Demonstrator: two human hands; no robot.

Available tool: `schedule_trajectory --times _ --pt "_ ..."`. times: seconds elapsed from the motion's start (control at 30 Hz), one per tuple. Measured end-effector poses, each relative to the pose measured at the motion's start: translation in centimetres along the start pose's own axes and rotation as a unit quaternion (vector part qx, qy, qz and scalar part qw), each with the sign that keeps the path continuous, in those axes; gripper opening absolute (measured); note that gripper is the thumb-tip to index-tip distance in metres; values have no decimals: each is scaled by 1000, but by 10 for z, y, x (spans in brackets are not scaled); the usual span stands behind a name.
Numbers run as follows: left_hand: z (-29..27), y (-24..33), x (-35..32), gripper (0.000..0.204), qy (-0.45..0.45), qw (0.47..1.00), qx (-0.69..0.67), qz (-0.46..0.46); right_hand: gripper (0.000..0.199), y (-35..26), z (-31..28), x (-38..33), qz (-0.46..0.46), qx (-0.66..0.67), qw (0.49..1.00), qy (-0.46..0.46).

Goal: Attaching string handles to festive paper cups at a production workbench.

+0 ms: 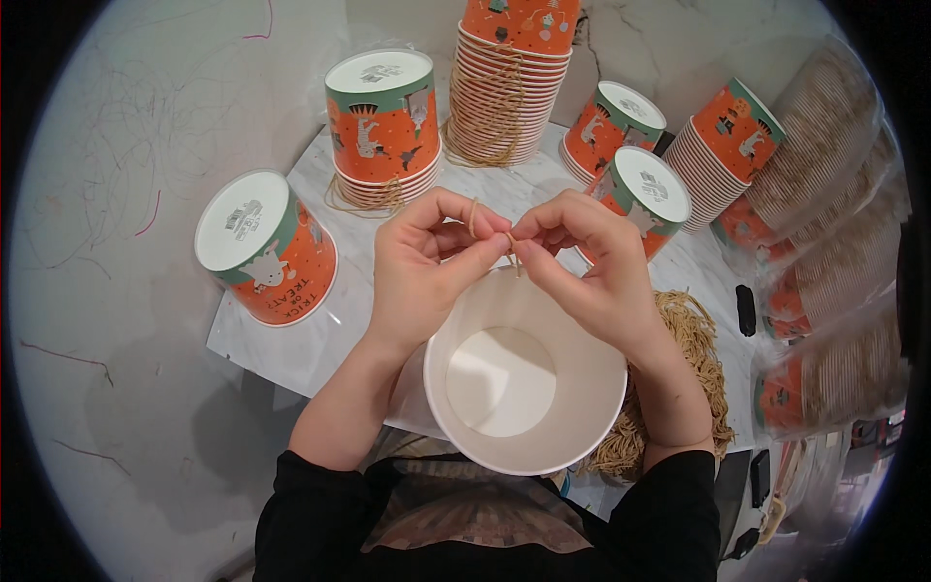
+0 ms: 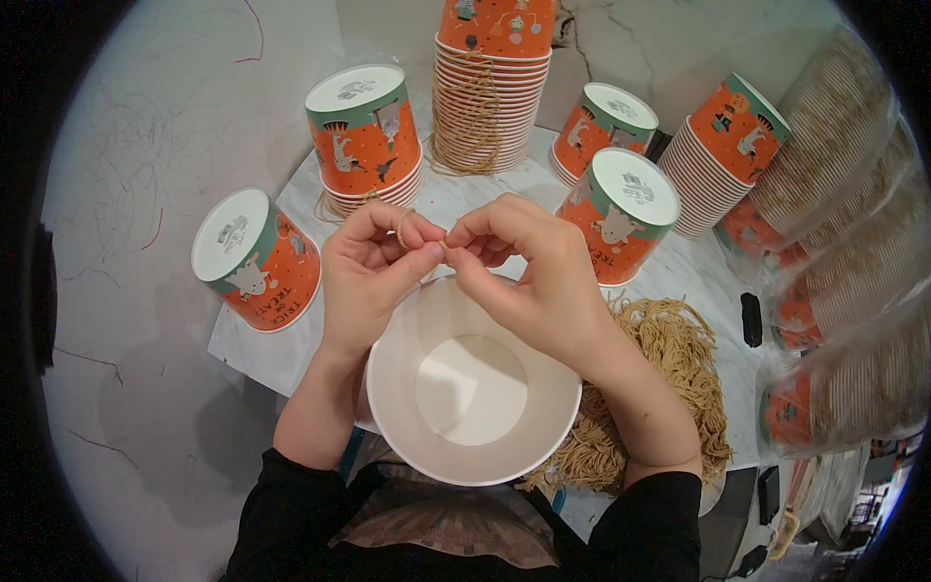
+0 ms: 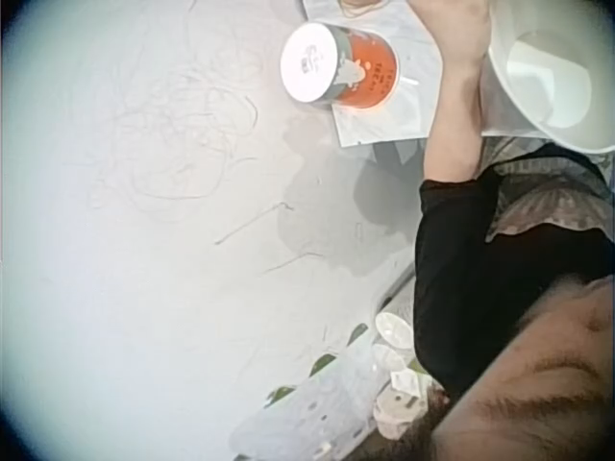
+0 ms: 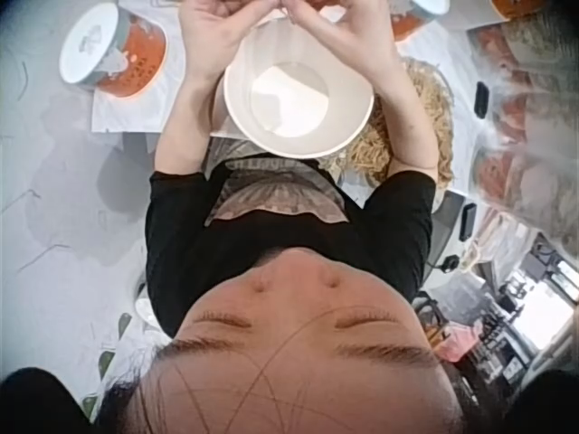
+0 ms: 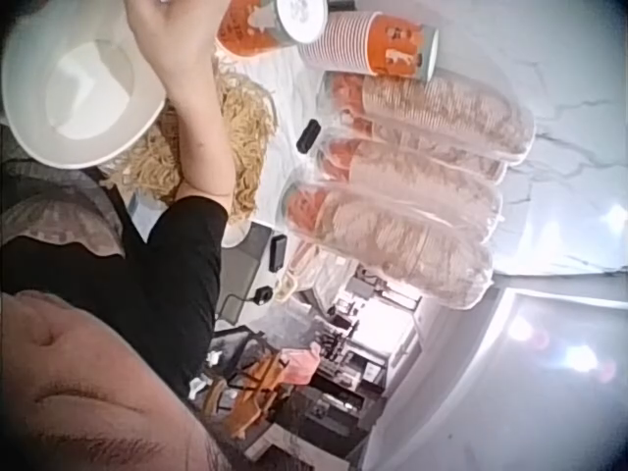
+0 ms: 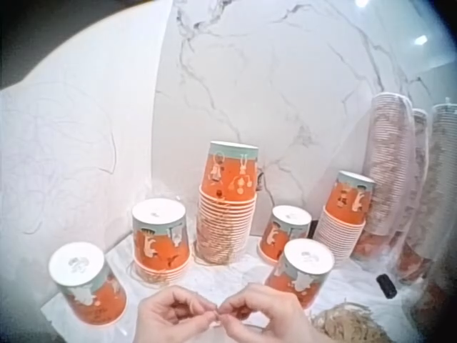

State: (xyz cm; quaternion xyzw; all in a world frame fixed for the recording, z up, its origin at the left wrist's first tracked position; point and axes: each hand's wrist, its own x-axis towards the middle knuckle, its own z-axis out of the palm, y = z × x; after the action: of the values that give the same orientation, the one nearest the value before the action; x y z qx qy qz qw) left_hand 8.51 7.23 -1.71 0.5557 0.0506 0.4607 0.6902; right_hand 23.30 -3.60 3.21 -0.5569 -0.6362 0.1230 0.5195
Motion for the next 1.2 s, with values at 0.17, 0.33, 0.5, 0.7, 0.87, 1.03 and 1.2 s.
schedule_trajectory --times 0.17,0.33,0.5,0.7,0.87,1.03,1.2 --pt "1 0 0 15 7 999 39 17 12 -3 -1 0 -4 -36 999 0" --pt "3 3 0 16 15 999 31 0 11 0 -2 0 6 -40 999 0" --pt "0 1 1 15 -9 999 42 7 12 4 -2 0 36 6 999 -1" --pt "-2 5 3 35 40 995 -55 -80 18 3 -4 2 160 139 977 -38" --pt "-2 8 6 48 144 983 34 -108 20 3 -7 3 199 187 961 -36" --pt "-7 5 3 40 105 951 284 64 20 3 -7 2 203 180 962 -29" --pt "-5 11 3 21 -3 932 328 158 20 0 -6 3 201 177 963 -32"
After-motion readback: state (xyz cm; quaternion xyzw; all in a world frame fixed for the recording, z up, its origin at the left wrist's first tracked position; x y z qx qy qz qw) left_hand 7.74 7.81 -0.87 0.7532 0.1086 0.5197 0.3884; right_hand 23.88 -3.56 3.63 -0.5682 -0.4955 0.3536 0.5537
